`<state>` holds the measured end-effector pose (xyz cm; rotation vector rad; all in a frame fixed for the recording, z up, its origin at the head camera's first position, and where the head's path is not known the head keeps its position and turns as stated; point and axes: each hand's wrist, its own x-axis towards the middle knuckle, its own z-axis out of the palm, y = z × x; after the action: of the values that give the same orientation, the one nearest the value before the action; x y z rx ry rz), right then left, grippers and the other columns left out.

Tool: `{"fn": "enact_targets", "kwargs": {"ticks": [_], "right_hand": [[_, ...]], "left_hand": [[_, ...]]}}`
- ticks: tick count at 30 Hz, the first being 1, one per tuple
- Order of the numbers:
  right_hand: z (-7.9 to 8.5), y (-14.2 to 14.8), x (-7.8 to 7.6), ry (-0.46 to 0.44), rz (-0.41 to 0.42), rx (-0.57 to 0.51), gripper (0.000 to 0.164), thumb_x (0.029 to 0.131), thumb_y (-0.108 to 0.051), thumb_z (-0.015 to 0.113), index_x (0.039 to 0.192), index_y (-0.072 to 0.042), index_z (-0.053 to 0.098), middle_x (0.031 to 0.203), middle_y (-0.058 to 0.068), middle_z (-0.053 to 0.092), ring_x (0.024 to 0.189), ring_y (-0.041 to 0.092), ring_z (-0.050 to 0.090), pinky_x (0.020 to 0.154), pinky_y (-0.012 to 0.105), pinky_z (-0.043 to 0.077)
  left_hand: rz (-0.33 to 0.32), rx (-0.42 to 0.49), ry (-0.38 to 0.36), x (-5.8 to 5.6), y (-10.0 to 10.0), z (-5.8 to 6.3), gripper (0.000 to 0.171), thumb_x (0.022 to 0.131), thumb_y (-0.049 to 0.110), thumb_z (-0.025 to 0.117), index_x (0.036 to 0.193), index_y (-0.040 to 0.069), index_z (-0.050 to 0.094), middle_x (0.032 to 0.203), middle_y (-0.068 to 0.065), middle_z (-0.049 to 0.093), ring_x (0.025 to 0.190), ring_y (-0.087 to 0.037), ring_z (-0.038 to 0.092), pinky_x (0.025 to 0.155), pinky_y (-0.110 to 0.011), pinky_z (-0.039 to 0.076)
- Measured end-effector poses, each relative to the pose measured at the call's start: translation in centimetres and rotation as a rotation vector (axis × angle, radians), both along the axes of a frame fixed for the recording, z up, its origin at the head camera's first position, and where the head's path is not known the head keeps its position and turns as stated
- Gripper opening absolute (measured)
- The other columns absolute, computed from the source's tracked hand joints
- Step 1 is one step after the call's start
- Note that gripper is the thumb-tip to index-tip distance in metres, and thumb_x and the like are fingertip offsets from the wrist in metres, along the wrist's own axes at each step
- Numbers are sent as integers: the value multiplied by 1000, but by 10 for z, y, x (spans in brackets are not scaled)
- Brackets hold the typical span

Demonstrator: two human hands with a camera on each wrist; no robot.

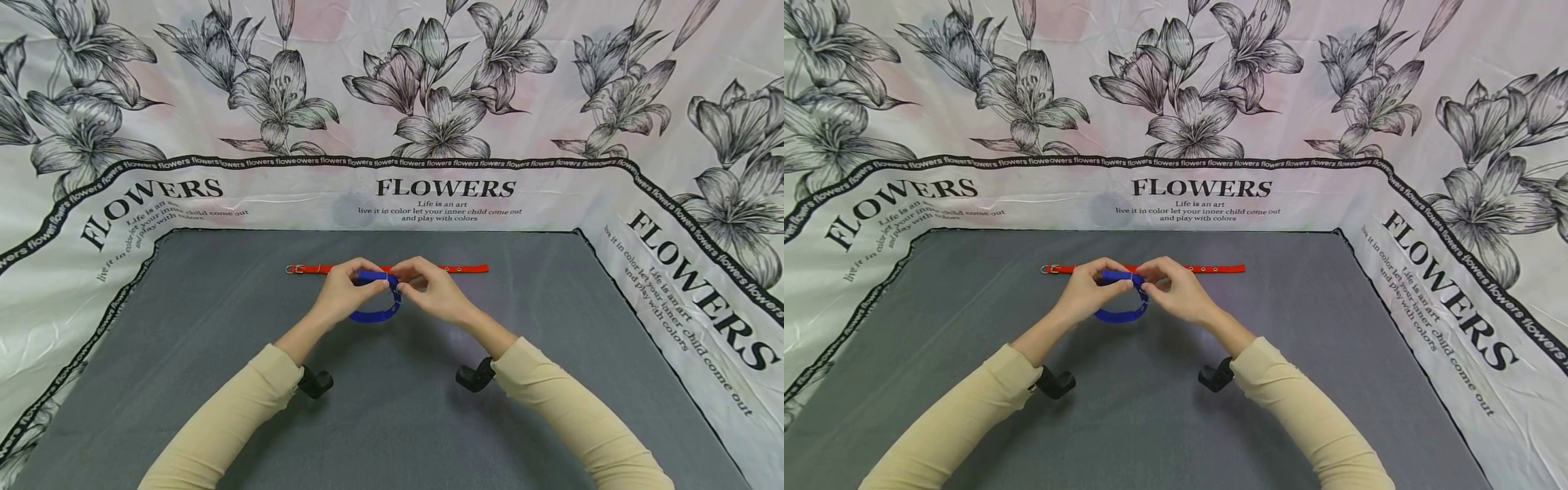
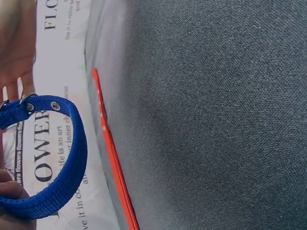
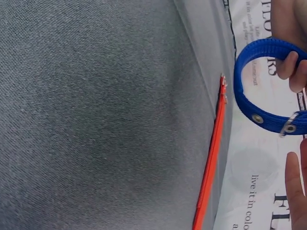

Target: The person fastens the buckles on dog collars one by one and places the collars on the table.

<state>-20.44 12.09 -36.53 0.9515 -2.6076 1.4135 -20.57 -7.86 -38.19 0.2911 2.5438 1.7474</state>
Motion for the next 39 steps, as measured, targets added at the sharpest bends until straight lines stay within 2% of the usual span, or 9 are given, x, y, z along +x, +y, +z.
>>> {"fn": "enact_targets", "kwargs": {"ticks": [4, 9, 12, 17, 19, 24, 28, 33, 39], "right_hand": [[1, -1, 3, -54, -14, -9, 31, 89, -7, 59, 120, -3, 54, 112, 13, 59, 100, 27, 58, 82, 43, 49], [-24, 2, -10, -141, -49, 30, 38, 89, -14, 61, 126, -12, 50, 116, 8, 60, 103, 20, 59, 85, 35, 51], [-34, 2, -14, -158, -58, 41, 39, 89, -16, 62, 126, -13, 49, 113, 7, 61, 99, 19, 60, 83, 34, 52], [-39, 1, -15, -137, -62, 11, 31, 88, -12, 62, 118, -11, 53, 104, 5, 63, 92, 18, 62, 78, 33, 53], [-40, 1, -15, -120, -64, -2, 27, 88, -11, 62, 114, -9, 54, 101, 5, 63, 90, 18, 63, 77, 31, 53], [-40, 0, -15, -158, -106, -41, 24, 88, -12, 62, 111, -9, 56, 98, 7, 63, 85, 20, 64, 70, 29, 53], [-40, 0, -15, -205, -149, -72, 26, 89, -11, 61, 114, -7, 56, 100, 11, 62, 83, 25, 63, 69, 36, 54], [-41, 0, -15, -229, -188, -91, 28, 89, -12, 60, 116, -3, 56, 101, 15, 62, 81, 25, 63, 71, 46, 53], [-42, -6, -16, -238, -238, -49, 26, 89, -19, 60, 113, -9, 59, 97, 8, 62, 75, 20, 64, 68, 38, 54]], "left_hand": [[19, 67, 2, -1, -3, 0, 21, 80, 31, 72, 95, 18, 65, 89, -1, 67, 80, -19, 58, 68, -33, 45], [45, 173, -22, -3, -5, 1, 25, 81, 30, 71, 100, 15, 65, 94, -6, 67, 84, -18, 61, 71, -33, 44], [54, 249, -49, -4, -6, 2, 30, 80, 31, 72, 103, 14, 64, 97, -5, 67, 90, -15, 63, 77, -31, 47], [81, 307, -80, -5, -7, 4, 31, 80, 31, 71, 104, 13, 64, 91, -1, 67, 78, -17, 59, 67, -27, 47], [87, 294, -83, -5, -7, 4, 30, 81, 31, 70, 104, 13, 64, 89, -1, 66, 73, -18, 56, 64, -27, 46], [61, 234, -66, -5, -11, 4, 29, 83, 29, 69, 104, 11, 62, 94, -6, 67, 77, -17, 61, 70, -32, 50], [30, 111, -24, -6, -18, 3, 27, 82, 29, 70, 104, 13, 63, 99, -6, 67, 84, -18, 62, 72, -34, 51], [24, -55, -1, -6, -26, 3, 29, 80, 29, 72, 105, 16, 64, 100, -2, 66, 88, -18, 61, 71, -31, 50], [37, -140, -6, -5, -35, 1, 34, 81, 25, 71, 111, 13, 62, 103, -5, 65, 85, -18, 63, 67, -28, 51]]}}
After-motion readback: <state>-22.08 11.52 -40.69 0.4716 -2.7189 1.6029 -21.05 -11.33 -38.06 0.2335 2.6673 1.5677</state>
